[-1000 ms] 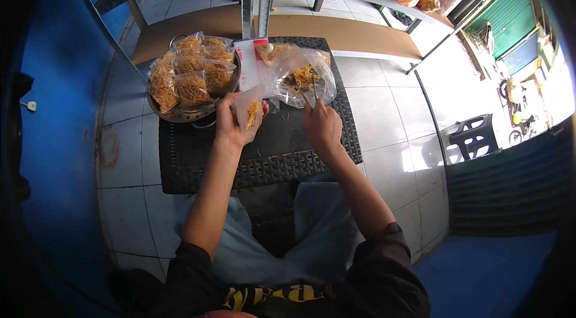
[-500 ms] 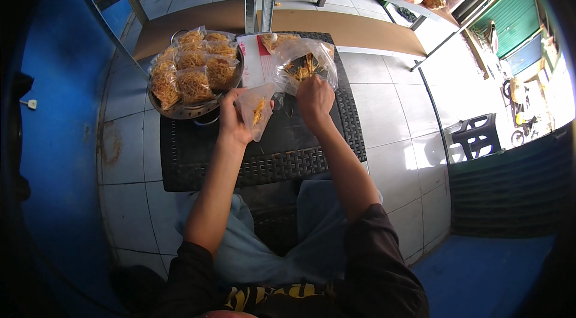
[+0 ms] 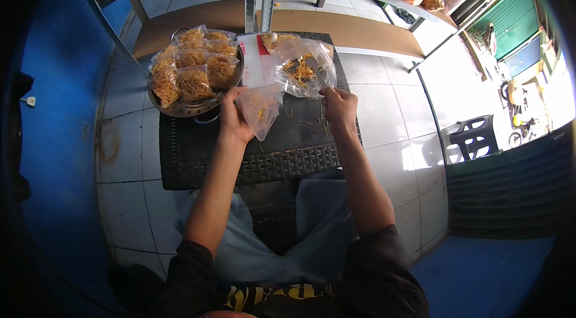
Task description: The person scoops crispy snack pieces from a large open bag into small clear plastic bags using a metal scoop. They hold each small bag open with one hand, fill it, then place the filled bag into a metal colander on the floor. The process repeats for multiple small bags.
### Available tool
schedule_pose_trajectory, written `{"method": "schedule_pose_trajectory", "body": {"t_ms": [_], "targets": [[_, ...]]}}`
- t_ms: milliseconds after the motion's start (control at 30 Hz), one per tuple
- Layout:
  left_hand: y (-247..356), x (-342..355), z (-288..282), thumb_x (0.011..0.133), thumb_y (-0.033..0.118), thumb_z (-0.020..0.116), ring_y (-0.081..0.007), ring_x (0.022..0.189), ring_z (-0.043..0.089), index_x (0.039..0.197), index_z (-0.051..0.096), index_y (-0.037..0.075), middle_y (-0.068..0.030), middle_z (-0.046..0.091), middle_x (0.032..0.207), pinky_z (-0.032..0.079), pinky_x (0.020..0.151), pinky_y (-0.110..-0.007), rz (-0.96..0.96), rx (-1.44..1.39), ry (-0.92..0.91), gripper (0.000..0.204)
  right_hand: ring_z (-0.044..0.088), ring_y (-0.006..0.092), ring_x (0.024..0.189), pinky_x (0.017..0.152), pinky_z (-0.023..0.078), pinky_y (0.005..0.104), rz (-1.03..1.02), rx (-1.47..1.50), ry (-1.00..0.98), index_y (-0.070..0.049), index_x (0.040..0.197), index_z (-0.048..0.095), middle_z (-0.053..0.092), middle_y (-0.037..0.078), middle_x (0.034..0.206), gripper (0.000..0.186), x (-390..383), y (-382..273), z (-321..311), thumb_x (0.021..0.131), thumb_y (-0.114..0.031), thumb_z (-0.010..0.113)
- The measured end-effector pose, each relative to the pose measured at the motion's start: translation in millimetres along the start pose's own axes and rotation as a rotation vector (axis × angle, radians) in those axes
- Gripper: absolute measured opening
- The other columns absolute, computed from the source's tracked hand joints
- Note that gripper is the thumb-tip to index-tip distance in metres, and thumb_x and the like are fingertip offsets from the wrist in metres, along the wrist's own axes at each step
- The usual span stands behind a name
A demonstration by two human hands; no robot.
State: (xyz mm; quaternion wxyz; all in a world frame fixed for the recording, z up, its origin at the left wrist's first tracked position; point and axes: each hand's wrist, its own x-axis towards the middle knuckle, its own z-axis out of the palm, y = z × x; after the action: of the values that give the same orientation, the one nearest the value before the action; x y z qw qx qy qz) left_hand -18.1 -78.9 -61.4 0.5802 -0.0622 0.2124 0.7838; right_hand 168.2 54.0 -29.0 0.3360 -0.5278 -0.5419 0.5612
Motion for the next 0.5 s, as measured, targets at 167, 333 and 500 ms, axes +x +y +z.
{"method": "schedule_pose_trajectory", "body": {"t_ms": [167,333,500], "targets": [[1.5,-0.5,0.2,0.083,0.025,0.058,-0.0258,0.081,0.063,0.100,0.057,0.002,-0.0109,0.062,0.091,0.055,0.069,-0.039,0.020,0.021,-0.002,0.028,0.032,0.0026,0.041,0.038,0.023,0.0207,0.112,0.126,-0.126,0.001,0.088,0.066,0.046,-0.004,0.059,0.018,-40.8,-27.5,-21.6,0.091,-0.016,0.062],[1.0,-1.5,1.6,0.084,0.025,0.057,-0.0269,0.084,0.063,0.101,0.059,0.003,-0.0115,0.063,0.095,0.055,0.071,-0.041,0.049,0.030,0.038,0.028,0.034,0.0023,0.043,0.038,0.023,0.0213,0.101,0.059,-0.155,0.005,0.089,0.066,0.046,-0.004,0.059,0.022,-77.2,-47.6,-37.7,0.091,-0.017,0.060],[-0.7,0.4,-2.8,0.085,0.028,0.054,-0.0330,0.095,0.063,0.108,0.058,-0.003,-0.0178,0.064,0.104,0.053,0.084,-0.046,0.081,-0.027,0.058,0.039,0.034,0.0026,0.043,0.038,0.023,0.0211,0.079,-0.002,-0.195,0.005,0.090,0.066,0.045,-0.004,0.058,0.024,-107.6,-67.8,-54.7,0.092,-0.017,0.059]]}}
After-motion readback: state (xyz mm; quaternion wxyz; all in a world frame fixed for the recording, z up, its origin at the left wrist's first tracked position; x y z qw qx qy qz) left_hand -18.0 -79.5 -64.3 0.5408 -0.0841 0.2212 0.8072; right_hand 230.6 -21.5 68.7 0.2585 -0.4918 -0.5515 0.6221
